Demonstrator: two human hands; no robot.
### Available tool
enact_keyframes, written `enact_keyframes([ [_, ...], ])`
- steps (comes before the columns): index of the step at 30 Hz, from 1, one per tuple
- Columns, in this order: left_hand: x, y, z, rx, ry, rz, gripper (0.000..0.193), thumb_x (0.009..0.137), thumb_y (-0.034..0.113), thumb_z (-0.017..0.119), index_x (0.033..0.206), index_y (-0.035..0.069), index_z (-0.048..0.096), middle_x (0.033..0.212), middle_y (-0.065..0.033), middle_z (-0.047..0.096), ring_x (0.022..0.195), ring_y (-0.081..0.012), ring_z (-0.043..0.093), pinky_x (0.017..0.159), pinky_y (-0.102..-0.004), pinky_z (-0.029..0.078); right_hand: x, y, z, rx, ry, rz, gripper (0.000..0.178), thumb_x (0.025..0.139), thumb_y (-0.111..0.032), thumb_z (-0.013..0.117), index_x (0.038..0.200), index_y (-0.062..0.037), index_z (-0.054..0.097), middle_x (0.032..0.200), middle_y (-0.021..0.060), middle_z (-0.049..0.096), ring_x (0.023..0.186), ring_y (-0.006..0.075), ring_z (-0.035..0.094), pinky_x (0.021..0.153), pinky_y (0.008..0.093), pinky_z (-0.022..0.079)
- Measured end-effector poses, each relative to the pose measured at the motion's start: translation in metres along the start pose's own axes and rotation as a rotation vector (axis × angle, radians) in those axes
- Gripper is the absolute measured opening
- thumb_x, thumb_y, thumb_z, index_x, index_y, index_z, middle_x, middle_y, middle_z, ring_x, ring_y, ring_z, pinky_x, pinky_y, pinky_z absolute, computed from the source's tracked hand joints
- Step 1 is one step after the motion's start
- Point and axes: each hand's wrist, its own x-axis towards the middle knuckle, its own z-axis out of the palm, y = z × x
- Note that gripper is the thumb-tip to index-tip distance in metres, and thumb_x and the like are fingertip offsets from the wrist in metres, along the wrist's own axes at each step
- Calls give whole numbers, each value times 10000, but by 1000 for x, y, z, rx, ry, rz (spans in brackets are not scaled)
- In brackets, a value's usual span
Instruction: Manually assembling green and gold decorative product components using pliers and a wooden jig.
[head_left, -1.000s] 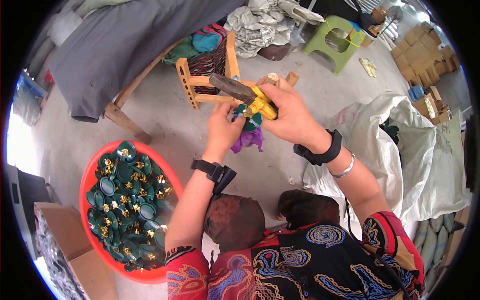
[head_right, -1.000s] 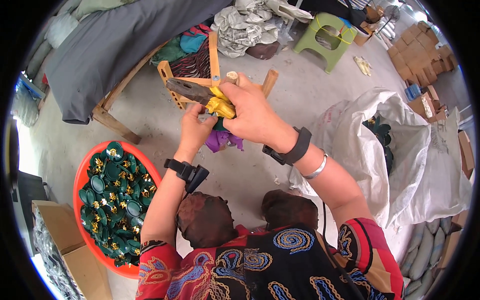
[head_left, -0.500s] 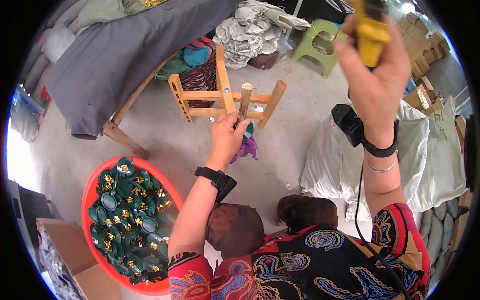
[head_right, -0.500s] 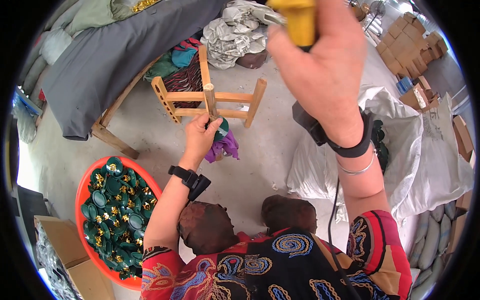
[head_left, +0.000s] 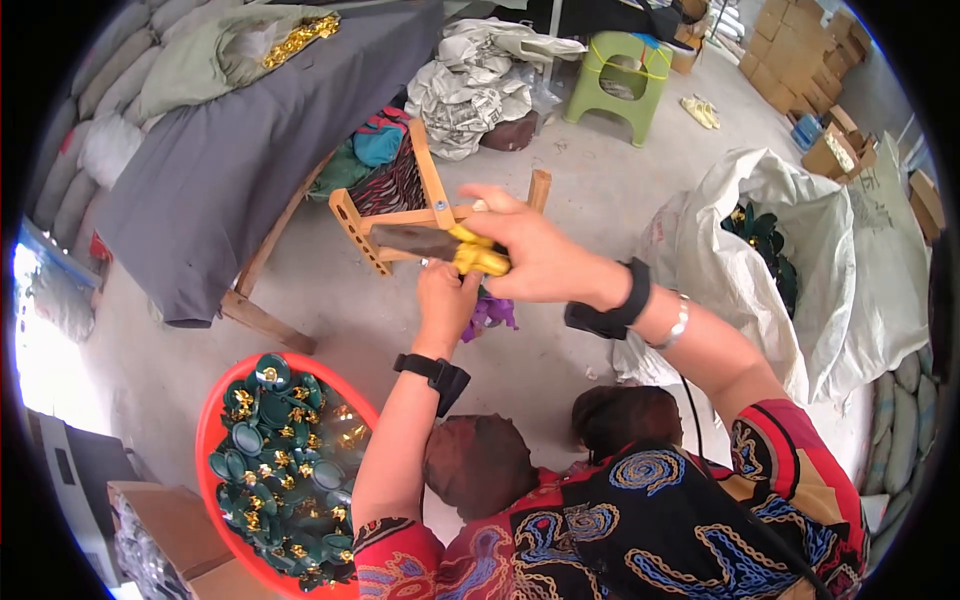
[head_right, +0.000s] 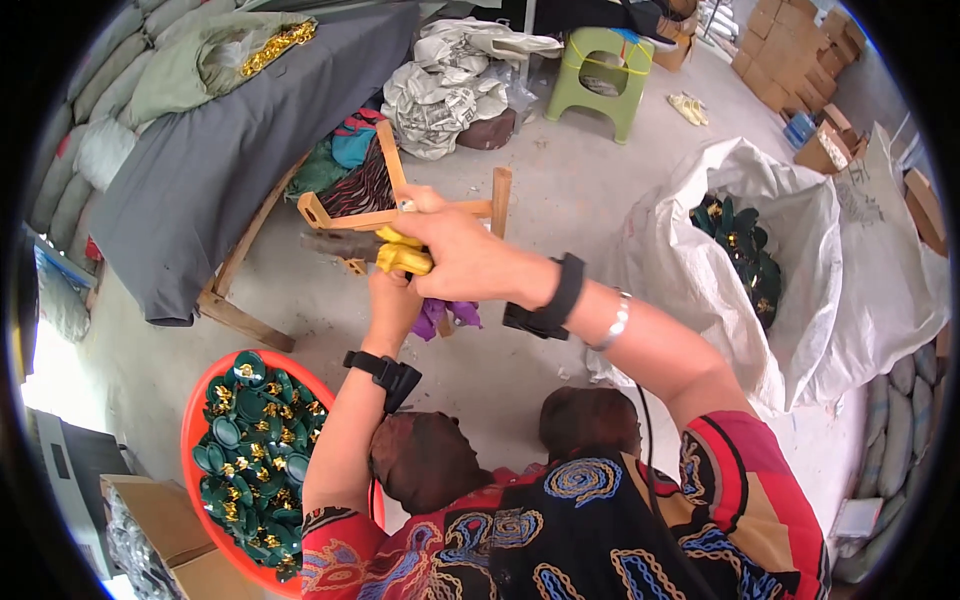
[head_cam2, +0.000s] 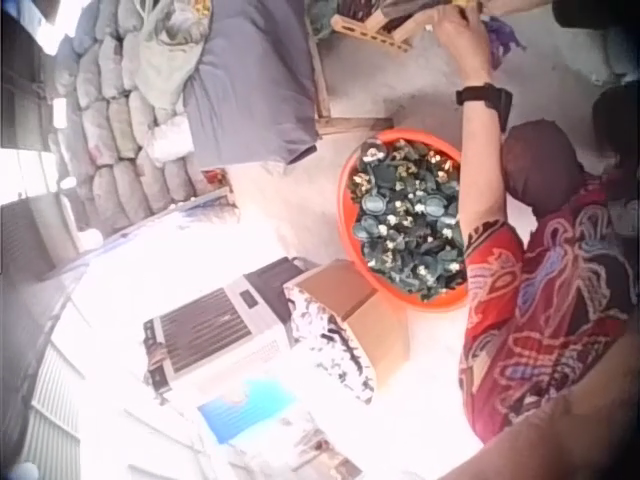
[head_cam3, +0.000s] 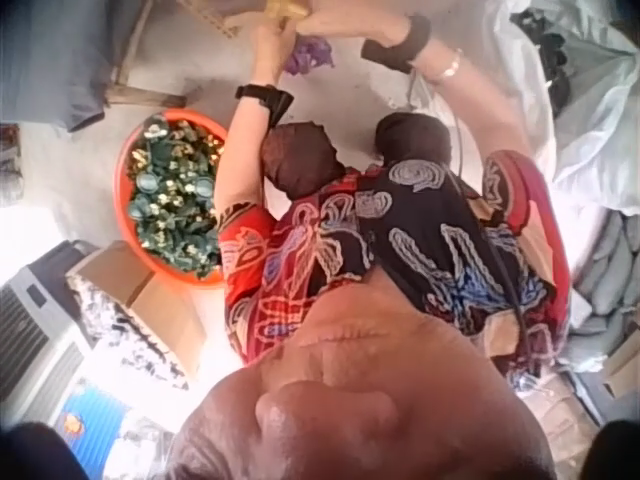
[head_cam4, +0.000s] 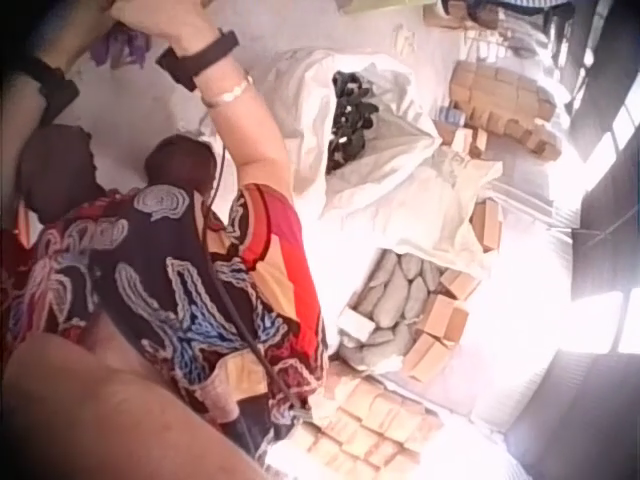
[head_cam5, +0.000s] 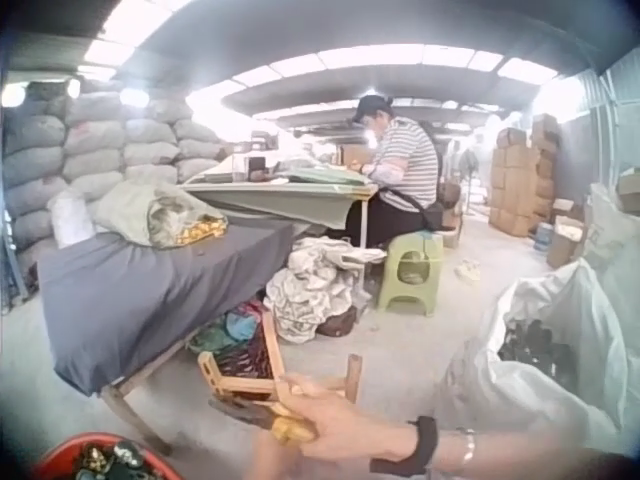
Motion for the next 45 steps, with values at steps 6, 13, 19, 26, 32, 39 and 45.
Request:
enact_keyframes([
  [6, 5, 23, -31, -204, -154, -200, 483, 663, -23, 701, 1127, 37, 583, 866, -140, 644, 776, -224, 636, 714, -338, 495, -19, 6, -26, 129, 222, 368, 403, 623, -51, 629, 1010, 19, 538, 938, 113, 523, 883, 236, 512, 783, 325, 431],
  [13, 61, 185, -40, -719, -369, -213, 367, 753, -18, 680, 1104, -24, 574, 941, -67, 639, 835, -140, 612, 735, -252, 510, -94, 5, -59, 440, 621, 886, 359, 695, -13, 639, 1050, -5, 583, 878, 8, 585, 848, 101, 544, 717, 266, 456],
  [19, 100, 293, 36, -709, -278, 99, 468, 751, 135, 730, 1159, -23, 563, 1047, -134, 625, 975, -178, 586, 803, -270, 481, -115, -16, -8, 815, 320, 363, 619, 796, -183, 704, 1315, -65, 389, 1307, 72, 469, 1191, 177, 458, 1041, 355, 346],
  [26, 43, 153, -107, -363, -163, -110, 337, 838, 81, 632, 1165, 16, 588, 1085, -71, 633, 944, -123, 599, 803, -253, 471, -112, -20, -51, 471, 449, 720, 330, 692, 1, 598, 1022, -16, 588, 780, -22, 549, 682, 65, 490, 624, 213, 412],
  [32, -210, 24, -283, 488, 184, -663, 239, 742, 71, 666, 969, -5, 670, 824, -137, 688, 744, -188, 661, 696, -298, 513, -106, -20, -15, 617, 263, 698, 365, 714, 26, 605, 1077, -2, 575, 763, -28, 530, 690, 55, 475, 619, 201, 399],
  [39, -317, 17, -233, 737, -110, -621, 312, 674, 135, 716, 980, 84, 677, 958, -98, 667, 893, -262, 614, 757, -363, 495, -92, -27, 1, 628, 150, 720, 383, 703, 11, 598, 1085, 6, 571, 770, -24, 518, 686, 53, 458, 618, 202, 381],
  [45, -333, -10, -221, 1202, -301, -504, 118, 652, 140, 651, 751, 102, 601, 844, -91, 608, 897, -280, 533, 732, -420, 419, -89, -35, 6, 527, 132, 708, 369, 703, -8, 601, 1068, 14, 548, 783, -7, 531, 699, 74, 479, 629, 209, 398],
])
